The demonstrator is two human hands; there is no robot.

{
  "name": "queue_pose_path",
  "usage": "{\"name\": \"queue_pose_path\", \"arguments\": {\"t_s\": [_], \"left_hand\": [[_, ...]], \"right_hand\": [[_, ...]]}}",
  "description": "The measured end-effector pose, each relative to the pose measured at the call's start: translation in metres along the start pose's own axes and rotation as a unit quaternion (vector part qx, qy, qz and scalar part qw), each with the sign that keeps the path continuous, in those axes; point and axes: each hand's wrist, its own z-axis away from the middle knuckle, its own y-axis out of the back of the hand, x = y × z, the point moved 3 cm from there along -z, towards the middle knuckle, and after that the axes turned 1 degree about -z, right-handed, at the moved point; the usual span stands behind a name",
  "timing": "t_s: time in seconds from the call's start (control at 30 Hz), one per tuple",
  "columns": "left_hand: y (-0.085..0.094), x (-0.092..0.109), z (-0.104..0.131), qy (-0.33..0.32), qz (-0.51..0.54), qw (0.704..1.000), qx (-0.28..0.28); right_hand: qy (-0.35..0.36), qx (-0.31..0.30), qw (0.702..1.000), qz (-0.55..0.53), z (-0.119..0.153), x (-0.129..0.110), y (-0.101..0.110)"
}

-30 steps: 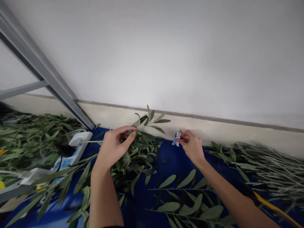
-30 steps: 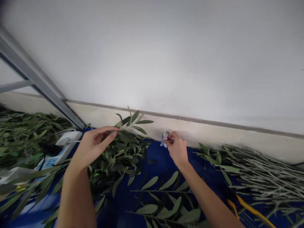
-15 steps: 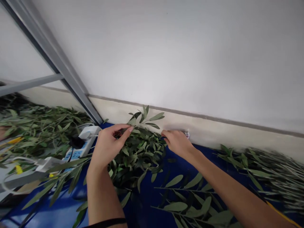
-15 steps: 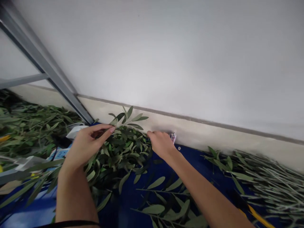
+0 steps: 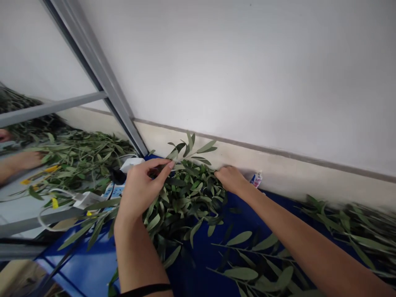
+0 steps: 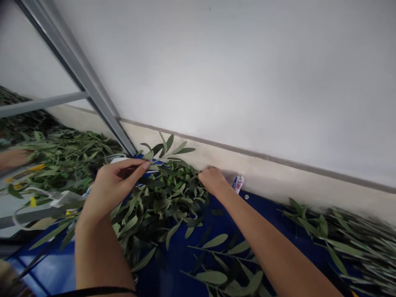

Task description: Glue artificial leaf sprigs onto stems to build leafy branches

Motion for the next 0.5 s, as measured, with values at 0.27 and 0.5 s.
{"name": "queue_pose_path", "arguments": {"t_s": [0.27, 0.5], "left_hand": [[-0.011, 0.019, 0.0, -0.023, 0.009, 0.999, -0.022], [-0.014, 0.03, -0.003, -0.03, 0.004, 0.999, -0.032]], "right_hand": [[0.046, 0.007, 0.999, 0.027, -0.002, -0.004, -0.001], [0.052, 0.053, 0.997, 0.017, 0.011, 0.004, 0.0]]}}
